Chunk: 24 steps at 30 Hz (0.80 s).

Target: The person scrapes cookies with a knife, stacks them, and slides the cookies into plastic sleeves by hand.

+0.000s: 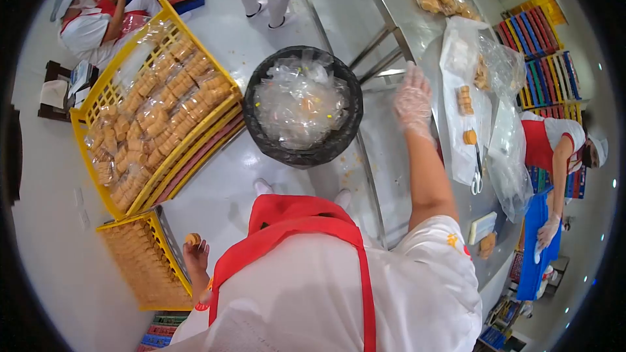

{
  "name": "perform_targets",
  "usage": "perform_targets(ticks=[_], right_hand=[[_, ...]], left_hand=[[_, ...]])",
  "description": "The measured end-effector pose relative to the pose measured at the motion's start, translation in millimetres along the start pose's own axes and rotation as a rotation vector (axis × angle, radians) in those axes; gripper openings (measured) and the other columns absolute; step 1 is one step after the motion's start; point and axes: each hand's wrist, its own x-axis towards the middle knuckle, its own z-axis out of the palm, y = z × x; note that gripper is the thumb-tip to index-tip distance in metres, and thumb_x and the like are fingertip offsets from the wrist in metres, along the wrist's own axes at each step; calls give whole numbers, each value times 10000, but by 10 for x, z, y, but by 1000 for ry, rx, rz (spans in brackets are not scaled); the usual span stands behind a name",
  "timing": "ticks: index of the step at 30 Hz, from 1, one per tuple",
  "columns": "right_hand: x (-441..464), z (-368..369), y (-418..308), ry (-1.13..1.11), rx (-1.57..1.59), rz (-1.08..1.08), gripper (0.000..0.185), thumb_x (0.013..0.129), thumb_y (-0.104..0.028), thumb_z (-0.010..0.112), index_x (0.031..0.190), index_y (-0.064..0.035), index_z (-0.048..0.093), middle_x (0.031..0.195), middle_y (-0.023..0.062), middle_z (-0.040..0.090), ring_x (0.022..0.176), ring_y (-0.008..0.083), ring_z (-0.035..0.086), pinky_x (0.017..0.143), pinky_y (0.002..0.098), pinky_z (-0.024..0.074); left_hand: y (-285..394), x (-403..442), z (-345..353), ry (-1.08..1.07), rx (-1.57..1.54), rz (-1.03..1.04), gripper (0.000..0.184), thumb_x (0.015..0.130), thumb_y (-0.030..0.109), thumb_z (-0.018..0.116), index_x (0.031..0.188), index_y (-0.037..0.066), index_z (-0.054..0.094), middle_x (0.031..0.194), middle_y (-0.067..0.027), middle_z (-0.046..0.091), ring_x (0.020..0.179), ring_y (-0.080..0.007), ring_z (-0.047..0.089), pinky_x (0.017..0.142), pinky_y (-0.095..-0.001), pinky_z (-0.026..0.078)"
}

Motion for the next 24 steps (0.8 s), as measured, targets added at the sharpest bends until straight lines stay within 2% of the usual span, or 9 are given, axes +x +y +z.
perform_targets(ticks=[2,6,8,13,15,17,20,21,24], right_hand=[[106,124,124,-154,-34,52,578,915,-122,481,1480,-72,373,1438,136,461,1297,309,452,1084,415,388],[169,-41,113,-265,-38,124,490,922,-98,460,1407,-31,433,1361,149,520,1240,316,509,1043,385,427],[235,-249,92,-304,101,269,433,935,-107,451,1350,14,475,1259,179,578,1181,353,549,1008,410,454],[178,148,419,-200,55,260,403,898,-132,510,1288,-28,518,1165,149,595,1141,319,572,975,397,471],[205,181,427,-238,7,193,407,875,-128,533,1274,-49,540,1151,135,599,1144,306,574,980,378,469],[176,-47,416,-322,-93,36,380,867,-133,542,1236,-49,579,1148,137,607,1149,303,572,986,366,462],[204,189,410,-145,85,243,261,846,-140,572,1070,-68,686,1123,125,618,1151,289,573,1010,351,442],[175,52,369,-147,18,172,227,857,-179,560,957,-80,738,1180,104,624,1162,275,571,1042,354,411],[318,68,408,-476,-153,-7,286,880,-227,522,958,-83,756,1267,77,620,1203,260,551,1067,366,381]], left_hand=[[181,13,-71,-8,-2,1,425,806,364,659,1147,116,604,1096,-46,626,1042,-272,559,891,-429,452],[790,67,-100,-38,39,34,435,814,326,659,1180,102,586,1121,-57,620,1051,-273,558,903,-426,445],[1230,118,-61,-148,72,132,460,832,330,674,1218,99,576,1188,-53,627,1075,-264,573,906,-427,444],[2276,-61,416,-339,210,412,495,869,323,671,1289,90,553,1288,-67,606,1158,-259,576,936,-431,449],[2576,-320,848,-584,267,471,477,901,335,669,1285,73,562,1269,-77,616,1185,-274,571,986,-416,457],[2743,-436,1203,-611,321,536,528,892,346,669,1309,46,545,1282,-98,609,1209,-287,566,1017,-432,447],[2856,-540,1588,-670,390,533,528,868,284,640,1298,-2,532,1296,-119,592,1204,-289,567,1005,-449,452],[2852,-590,1687,-682,411,531,546,860,287,650,1307,-2,529,1298,-114,596,1211,-292,567,1021,-445,445],[2692,-573,1652,-663,406,552,614,829,305,667,1332,-9,508,1277,-101,601,1192,-280,579,1035,-437,439]])
